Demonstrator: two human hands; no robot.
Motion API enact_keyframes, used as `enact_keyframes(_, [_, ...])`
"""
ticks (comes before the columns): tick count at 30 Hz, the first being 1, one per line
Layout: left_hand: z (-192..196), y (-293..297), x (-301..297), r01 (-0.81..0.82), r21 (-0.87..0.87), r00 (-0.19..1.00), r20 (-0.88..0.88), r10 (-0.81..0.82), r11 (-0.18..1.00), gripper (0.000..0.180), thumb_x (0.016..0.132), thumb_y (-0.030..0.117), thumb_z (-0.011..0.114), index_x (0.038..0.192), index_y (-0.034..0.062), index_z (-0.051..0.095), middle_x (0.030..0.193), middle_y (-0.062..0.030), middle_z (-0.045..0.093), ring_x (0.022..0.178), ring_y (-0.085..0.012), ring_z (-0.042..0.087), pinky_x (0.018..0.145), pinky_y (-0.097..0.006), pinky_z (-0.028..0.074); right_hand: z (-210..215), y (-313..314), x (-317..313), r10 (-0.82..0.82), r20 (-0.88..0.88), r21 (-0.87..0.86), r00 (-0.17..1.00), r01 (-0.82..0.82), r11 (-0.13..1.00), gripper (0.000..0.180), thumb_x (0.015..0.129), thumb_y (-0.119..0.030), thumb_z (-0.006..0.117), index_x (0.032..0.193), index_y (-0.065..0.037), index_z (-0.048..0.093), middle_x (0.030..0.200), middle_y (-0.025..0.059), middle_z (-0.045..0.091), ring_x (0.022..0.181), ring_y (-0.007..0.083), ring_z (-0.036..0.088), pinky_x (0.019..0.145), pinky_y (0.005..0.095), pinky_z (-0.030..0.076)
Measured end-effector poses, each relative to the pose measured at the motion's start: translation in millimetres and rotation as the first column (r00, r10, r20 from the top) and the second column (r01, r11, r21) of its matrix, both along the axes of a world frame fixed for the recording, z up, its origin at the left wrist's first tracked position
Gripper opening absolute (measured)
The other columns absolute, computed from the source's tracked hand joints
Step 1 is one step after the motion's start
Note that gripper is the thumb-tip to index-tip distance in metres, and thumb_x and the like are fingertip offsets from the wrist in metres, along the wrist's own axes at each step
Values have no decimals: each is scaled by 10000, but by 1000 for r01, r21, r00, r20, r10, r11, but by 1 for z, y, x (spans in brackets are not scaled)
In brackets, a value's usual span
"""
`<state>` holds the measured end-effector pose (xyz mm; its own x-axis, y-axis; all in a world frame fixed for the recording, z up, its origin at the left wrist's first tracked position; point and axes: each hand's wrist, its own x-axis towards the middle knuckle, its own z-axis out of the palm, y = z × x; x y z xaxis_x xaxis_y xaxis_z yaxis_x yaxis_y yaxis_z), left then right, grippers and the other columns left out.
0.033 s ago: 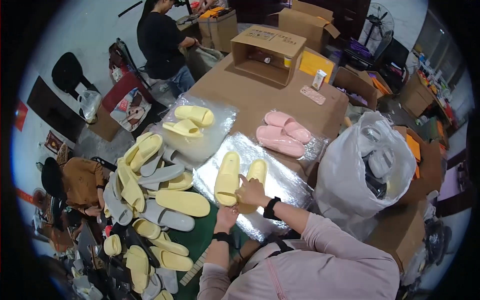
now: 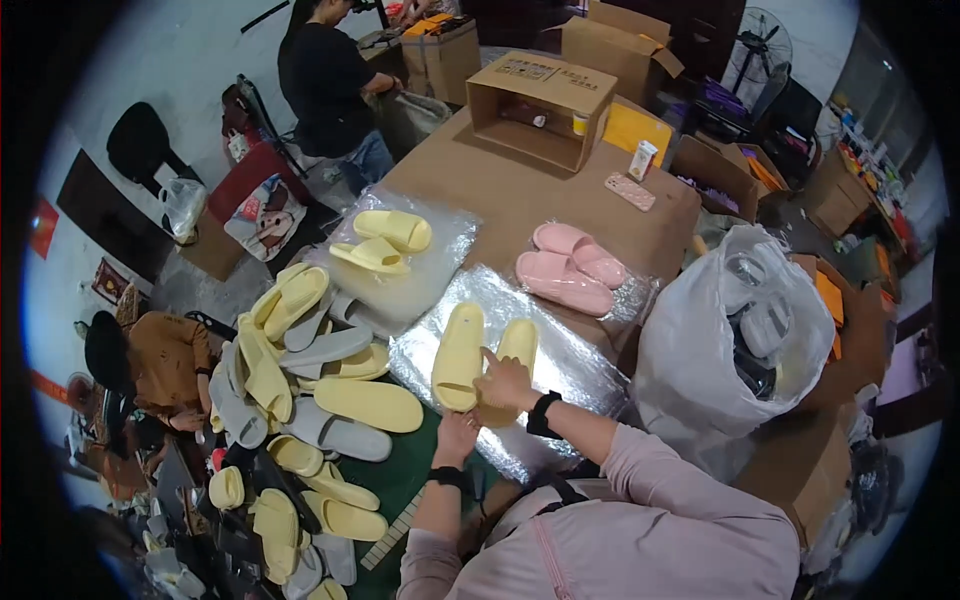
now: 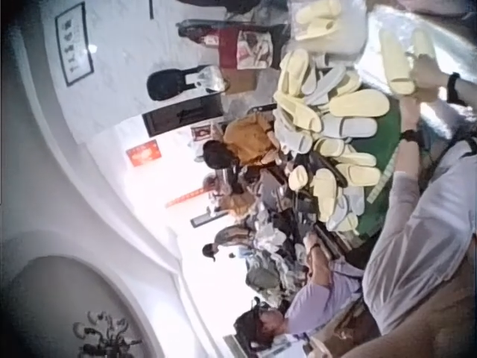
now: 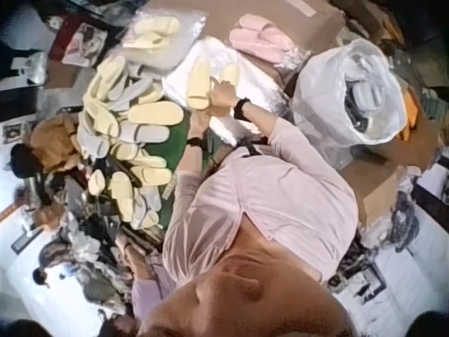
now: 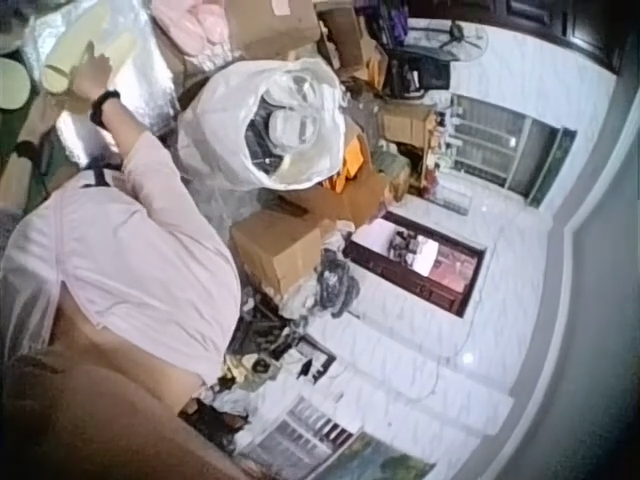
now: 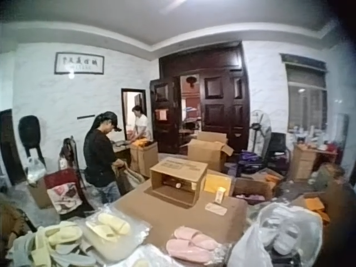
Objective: The recorder is seen grouping and packaging various pairs of sandals into plastic bags in a manufacturing or warehouse setting.
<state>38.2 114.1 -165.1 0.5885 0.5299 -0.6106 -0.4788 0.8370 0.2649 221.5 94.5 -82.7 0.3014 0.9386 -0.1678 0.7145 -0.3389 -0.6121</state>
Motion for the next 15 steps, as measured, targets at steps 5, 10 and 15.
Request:
enact_keyframes(5, [15,-37,17,-7,182,945,-320,66,983,226,941,166,406,1110,28,466,1046,-147,508,872,-238,541,797,-337,477,-16,14,22,127,-428,-106,895,-189,976,713,771,-359,602,1358,-75,315,980,249,612,984,370,577,836,422,459])
enact_keyframes(10, [44,-48,25,43,329,921,-379,90,943,240,880,0,434,1118,-23,421,1006,-131,503,838,-218,546,812,-319,477,-27,1,33,72,-526,46,848,-56,997,519,859,-373,564,1201,1,456,1046,185,605,930,271,604,805,338,458])
enact_keyframes(15, [41,-54,33,-105,495,848,-409,338,862,334,827,-57,453,1160,-41,448,978,-131,510,856,-182,552,791,-271,473,29,-40,32,-108,-873,25,475,264,964,308,922,-278,517,1088,-18,517,934,37,577,847,86,537,735,237,432])
